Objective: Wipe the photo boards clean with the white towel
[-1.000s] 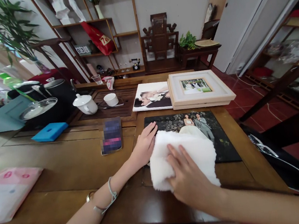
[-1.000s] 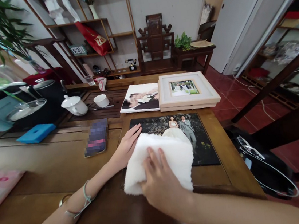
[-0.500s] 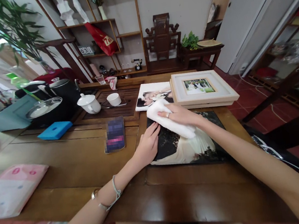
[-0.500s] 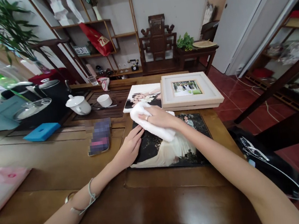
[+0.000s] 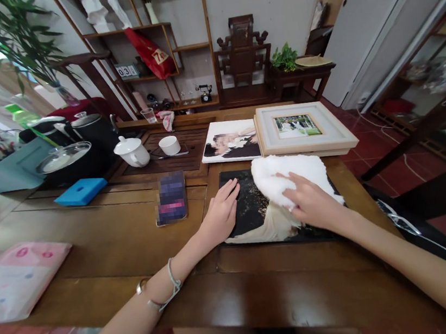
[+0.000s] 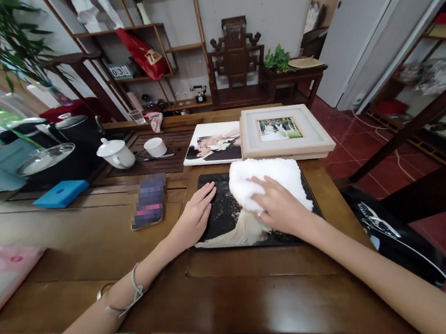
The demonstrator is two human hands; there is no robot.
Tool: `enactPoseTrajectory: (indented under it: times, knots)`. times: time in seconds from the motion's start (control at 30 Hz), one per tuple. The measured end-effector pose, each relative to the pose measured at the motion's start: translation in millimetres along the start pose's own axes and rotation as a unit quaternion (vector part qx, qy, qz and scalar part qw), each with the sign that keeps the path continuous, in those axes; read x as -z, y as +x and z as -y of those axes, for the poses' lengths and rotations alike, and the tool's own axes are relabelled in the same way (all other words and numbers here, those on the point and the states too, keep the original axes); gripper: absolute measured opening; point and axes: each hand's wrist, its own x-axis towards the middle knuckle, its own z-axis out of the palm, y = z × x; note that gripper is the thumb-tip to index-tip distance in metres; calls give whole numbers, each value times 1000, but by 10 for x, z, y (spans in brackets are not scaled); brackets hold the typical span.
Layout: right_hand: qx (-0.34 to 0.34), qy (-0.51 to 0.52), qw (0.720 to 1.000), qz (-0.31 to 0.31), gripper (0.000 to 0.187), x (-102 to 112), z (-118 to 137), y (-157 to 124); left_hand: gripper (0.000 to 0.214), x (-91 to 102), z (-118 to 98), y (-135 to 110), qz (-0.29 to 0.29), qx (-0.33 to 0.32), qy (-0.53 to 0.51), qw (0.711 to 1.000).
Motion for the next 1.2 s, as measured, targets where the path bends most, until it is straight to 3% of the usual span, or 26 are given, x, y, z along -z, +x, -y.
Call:
enactPoseTrajectory:
  times: [0.1, 0.23, 0.33, 0.5, 0.6, 0.7, 0.77, 0.87, 0.97, 1.1, 1.2]
  knots:
    - [94, 26, 995, 9, 16, 14, 315, -361, 45, 4, -8, -2, 0, 2, -2, 1000]
    - [130, 56, 990, 5, 16, 18, 560, -626, 45, -6, 0, -5, -5, -2, -7, 1000]
    - [85, 42, 996, -6, 17, -25, 436, -473, 45, -16, 13, -3, -5, 3, -8, 1000]
    - [-7, 3, 1000, -1, 27, -96, 13, 104, 45, -29, 36, 2, -4, -7, -2, 1000]
    - [-22, -16, 1000, 4, 33, -68, -20, 230, 45, -30, 41, 5, -7, -7, -3, 1000]
    - [14, -6, 999, 35, 35, -2, 253, 61, 45, -30, 43, 5, -7, -5, -6, 1000]
    - [73, 11, 996, 51, 27, 29, 513, -136, 45, -29, 45, 5, -7, -6, -8, 1000]
    - [131, 36, 990, 35, 19, 42, 719, -355, 45, -24, 43, 2, -8, -7, -9, 1000]
    - [99, 54, 993, 23, 28, 58, 492, -350, 45, -12, 32, 1, -3, -4, -9, 1000]
    - [-68, -47, 996, 13, 29, 116, -157, -182, 45, 1, 21, 0, -3, -4, -14, 1000]
    - [-139, -104, 985, 21, 26, 157, -408, -144, 44, 0, 27, 0, -3, -5, -14, 1000]
